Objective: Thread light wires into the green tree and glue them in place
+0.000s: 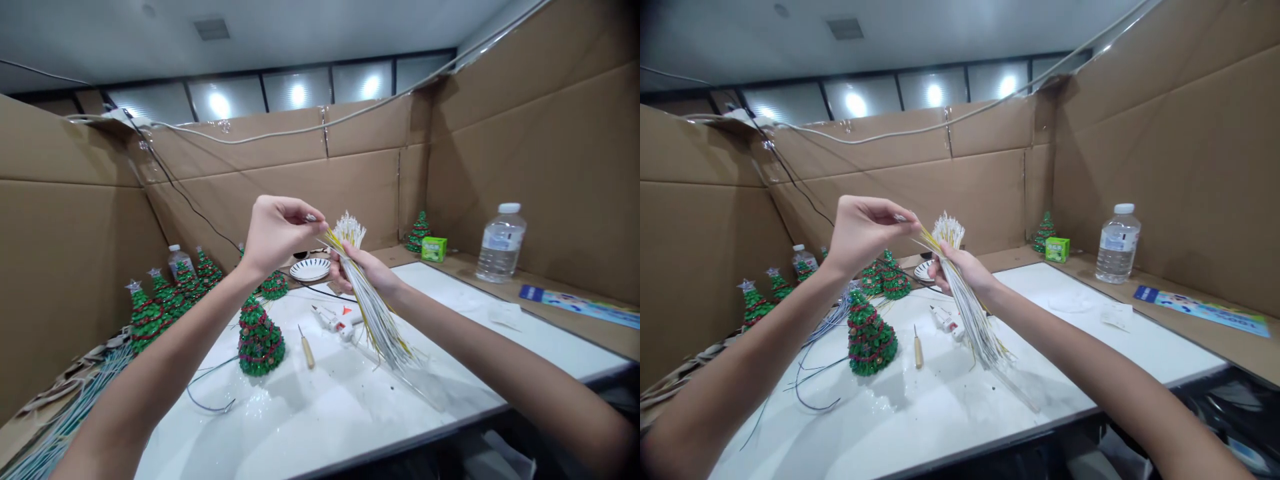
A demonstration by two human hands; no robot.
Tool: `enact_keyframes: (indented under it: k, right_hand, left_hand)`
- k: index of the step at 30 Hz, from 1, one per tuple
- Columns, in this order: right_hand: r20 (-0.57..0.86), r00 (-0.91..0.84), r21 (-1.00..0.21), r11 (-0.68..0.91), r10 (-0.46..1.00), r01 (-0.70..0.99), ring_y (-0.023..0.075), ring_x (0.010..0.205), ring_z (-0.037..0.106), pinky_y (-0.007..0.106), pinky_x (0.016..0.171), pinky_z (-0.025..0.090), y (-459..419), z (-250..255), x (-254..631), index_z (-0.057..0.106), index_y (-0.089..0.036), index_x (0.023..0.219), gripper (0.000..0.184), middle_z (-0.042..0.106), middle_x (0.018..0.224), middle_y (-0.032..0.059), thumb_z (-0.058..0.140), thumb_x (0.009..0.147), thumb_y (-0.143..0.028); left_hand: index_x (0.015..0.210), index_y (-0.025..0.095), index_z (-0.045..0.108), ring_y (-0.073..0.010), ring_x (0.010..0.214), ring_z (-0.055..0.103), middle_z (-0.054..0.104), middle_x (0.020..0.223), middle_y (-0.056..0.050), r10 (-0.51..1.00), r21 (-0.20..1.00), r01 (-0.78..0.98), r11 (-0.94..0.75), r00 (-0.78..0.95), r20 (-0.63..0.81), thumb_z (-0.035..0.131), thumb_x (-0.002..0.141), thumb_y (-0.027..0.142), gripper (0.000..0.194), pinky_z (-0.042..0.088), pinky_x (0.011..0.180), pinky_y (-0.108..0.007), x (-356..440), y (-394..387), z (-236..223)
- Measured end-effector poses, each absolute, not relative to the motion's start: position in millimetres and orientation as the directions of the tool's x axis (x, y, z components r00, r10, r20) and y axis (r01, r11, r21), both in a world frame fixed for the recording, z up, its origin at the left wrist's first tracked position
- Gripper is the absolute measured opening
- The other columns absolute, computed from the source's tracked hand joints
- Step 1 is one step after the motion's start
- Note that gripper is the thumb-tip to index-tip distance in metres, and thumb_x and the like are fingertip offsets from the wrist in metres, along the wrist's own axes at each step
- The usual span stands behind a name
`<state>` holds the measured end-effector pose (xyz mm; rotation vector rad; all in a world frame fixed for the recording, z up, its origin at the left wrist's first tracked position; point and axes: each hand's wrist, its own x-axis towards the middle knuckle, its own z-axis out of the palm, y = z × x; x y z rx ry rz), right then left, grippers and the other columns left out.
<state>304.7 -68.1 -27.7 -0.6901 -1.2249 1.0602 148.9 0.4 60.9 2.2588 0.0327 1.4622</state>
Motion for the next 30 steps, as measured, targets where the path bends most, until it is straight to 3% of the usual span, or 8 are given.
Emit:
enact_keyframes:
  k: [6, 11, 18, 25, 30]
  right_hand:
    - [0.389, 0.003, -0.904, 0.382, 0.921, -0.189, 0.0063, 0.044, 0.042, 0.021, 0.041, 0.030, -76.0, -30.1, 306.8, 0.053, -0.017, 0.077, 0.044, 0.053, 0.059, -0.0033, 0.064, 0.080, -0.059]
    - [0.474, 0.100, -0.863, 0.484, 0.875, -0.142, 0.0064, 0.053, 0.042, 0.022, 0.049, 0.031, -78.2, -32.2, 302.0, 0.048, -0.017, 0.070, 0.043, 0.047, 0.060, -0.0040, 0.066, 0.081, -0.055]
    - [0.566, 0.156, -0.810, 0.582, 0.809, -0.080, 0.0076, 0.044, 0.031, 0.025, 0.047, 0.026, -75.6, -34.4, 294.2, 0.057, -0.019, 0.086, 0.027, 0.034, 0.045, -0.0089, 0.063, 0.086, -0.046]
    - [0.447, 0.211, -0.863, 0.481, 0.869, -0.153, 0.0050, 0.047, 0.035, 0.022, 0.044, 0.024, -78.4, -33.7, 293.1, 0.057, -0.017, 0.081, 0.027, 0.043, 0.056, -0.0065, 0.072, 0.076, -0.039]
    - [0.481, 0.259, -0.829, 0.531, 0.837, -0.175, 0.0048, 0.046, 0.038, 0.022, 0.044, 0.027, -79.7, -33.7, 290.9, 0.051, -0.018, 0.078, 0.028, 0.044, 0.056, -0.0074, 0.073, 0.074, -0.036]
  left_hand:
    - [0.066, 0.014, 0.075, -0.0136, 0.060, 0.068, 0.074, 0.065, -0.004, 0.268, 0.414, -0.205, -0.887, 0.503, 0.822, 0.080, 0.062, 0.016, 0.006, 0.057, 0.057, -0.023, 144.5, 3.7, 68.7]
    - [0.072, 0.013, 0.075, -0.0159, 0.063, 0.071, 0.076, 0.072, -0.007, 0.332, 0.555, -0.215, -0.804, 0.612, 0.718, 0.079, 0.065, 0.017, 0.009, 0.058, 0.056, -0.024, 137.1, 6.1, 57.6]
    - [0.079, 0.016, 0.078, -0.0158, 0.069, 0.072, 0.078, 0.080, -0.008, 0.385, 0.609, -0.222, -0.761, 0.600, 0.701, 0.077, 0.072, 0.019, 0.008, 0.061, 0.063, -0.026, 132.3, 2.0, 30.8]
    - [0.078, 0.015, 0.078, -0.0174, 0.070, 0.073, 0.078, 0.080, -0.009, 0.388, 0.608, -0.219, -0.763, 0.596, 0.703, 0.076, 0.072, 0.018, 0.007, 0.062, 0.064, -0.027, 129.4, -2.3, 16.0]
    - [0.075, 0.016, 0.078, -0.0157, 0.062, 0.071, 0.077, 0.074, -0.008, 0.427, 0.612, -0.213, -0.761, 0.546, 0.721, 0.079, 0.068, 0.016, 0.007, 0.059, 0.055, -0.024, 127.4, -2.3, 11.2]
